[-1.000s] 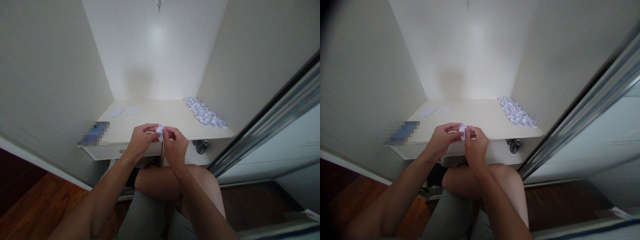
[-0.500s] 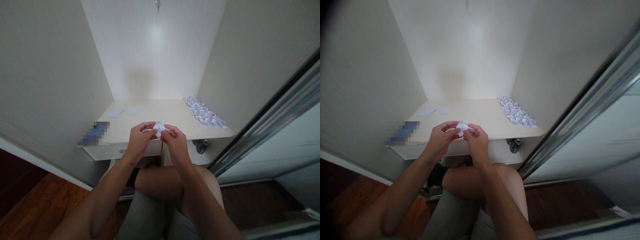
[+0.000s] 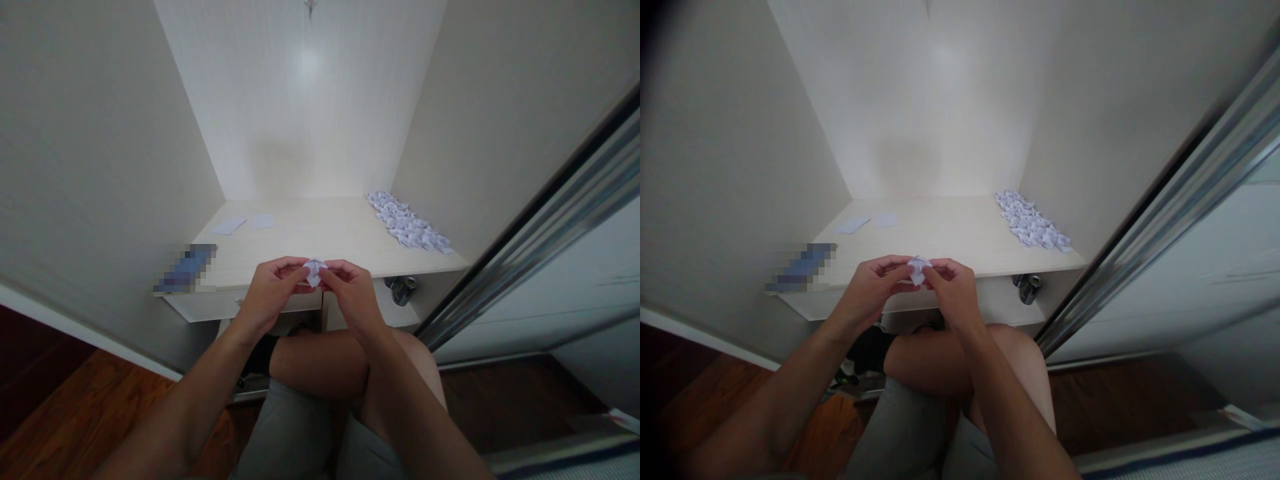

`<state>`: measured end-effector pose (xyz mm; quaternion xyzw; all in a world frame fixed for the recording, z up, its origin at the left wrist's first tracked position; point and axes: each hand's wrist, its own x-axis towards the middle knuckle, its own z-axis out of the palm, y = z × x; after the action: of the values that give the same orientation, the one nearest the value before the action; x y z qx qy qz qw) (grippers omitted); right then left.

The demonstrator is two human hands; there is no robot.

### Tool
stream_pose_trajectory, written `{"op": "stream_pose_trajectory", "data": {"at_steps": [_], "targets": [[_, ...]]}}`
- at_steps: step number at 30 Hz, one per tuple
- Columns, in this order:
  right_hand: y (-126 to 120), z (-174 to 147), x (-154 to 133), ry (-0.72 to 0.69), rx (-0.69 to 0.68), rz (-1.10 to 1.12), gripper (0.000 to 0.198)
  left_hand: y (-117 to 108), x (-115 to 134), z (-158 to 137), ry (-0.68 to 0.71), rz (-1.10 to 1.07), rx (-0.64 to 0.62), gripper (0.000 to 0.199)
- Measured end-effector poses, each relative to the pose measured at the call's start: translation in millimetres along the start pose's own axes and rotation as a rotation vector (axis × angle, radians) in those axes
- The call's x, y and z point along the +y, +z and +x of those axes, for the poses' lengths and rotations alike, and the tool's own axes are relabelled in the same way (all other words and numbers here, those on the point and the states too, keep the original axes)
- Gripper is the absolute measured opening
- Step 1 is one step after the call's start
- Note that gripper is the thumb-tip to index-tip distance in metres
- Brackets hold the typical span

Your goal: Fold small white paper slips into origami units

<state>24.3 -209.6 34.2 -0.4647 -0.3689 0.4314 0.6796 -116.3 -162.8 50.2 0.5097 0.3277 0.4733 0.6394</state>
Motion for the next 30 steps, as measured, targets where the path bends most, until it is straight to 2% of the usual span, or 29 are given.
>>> {"op": "stream_pose_trajectory", "data": {"at_steps": [3,6,14,20,24,30], "targets": [[-3.2,-2.6,-0.3,0.038,-0.087,0.061,0.018,-2.0,-0.8,-2.8,0.016,-0.030,-0.006,0.030],[-6.4,-5.1,-4.1,0.143,-0.177,0.181,0.022,-5.8,-0.6,-5.3,0.011,-0.060,-0.017,0.029],[-10.7,-8.0,-7.9,0.409,-0.253,0.420,0.030,-16.4,-1.1,-3.3,-0.105,-0.209,-0.090,0.028],[-2.1,-8.4,-3.1,0.368,-0.243,0.513,0.026,-18.4,-4.8,0.2,-0.179,-0.356,-0.112,0.031],[2.7,-5.8,-0.9,0.324,-0.194,0.589,0.029,-15.2,-7.6,-0.5,-0.156,-0.431,-0.070,0.030],[6.4,-1.3,1.5,0.333,-0.250,0.763,0.024,-3.6,-8.4,-4.7,-0.093,-0.469,-0.037,0.028]]}}
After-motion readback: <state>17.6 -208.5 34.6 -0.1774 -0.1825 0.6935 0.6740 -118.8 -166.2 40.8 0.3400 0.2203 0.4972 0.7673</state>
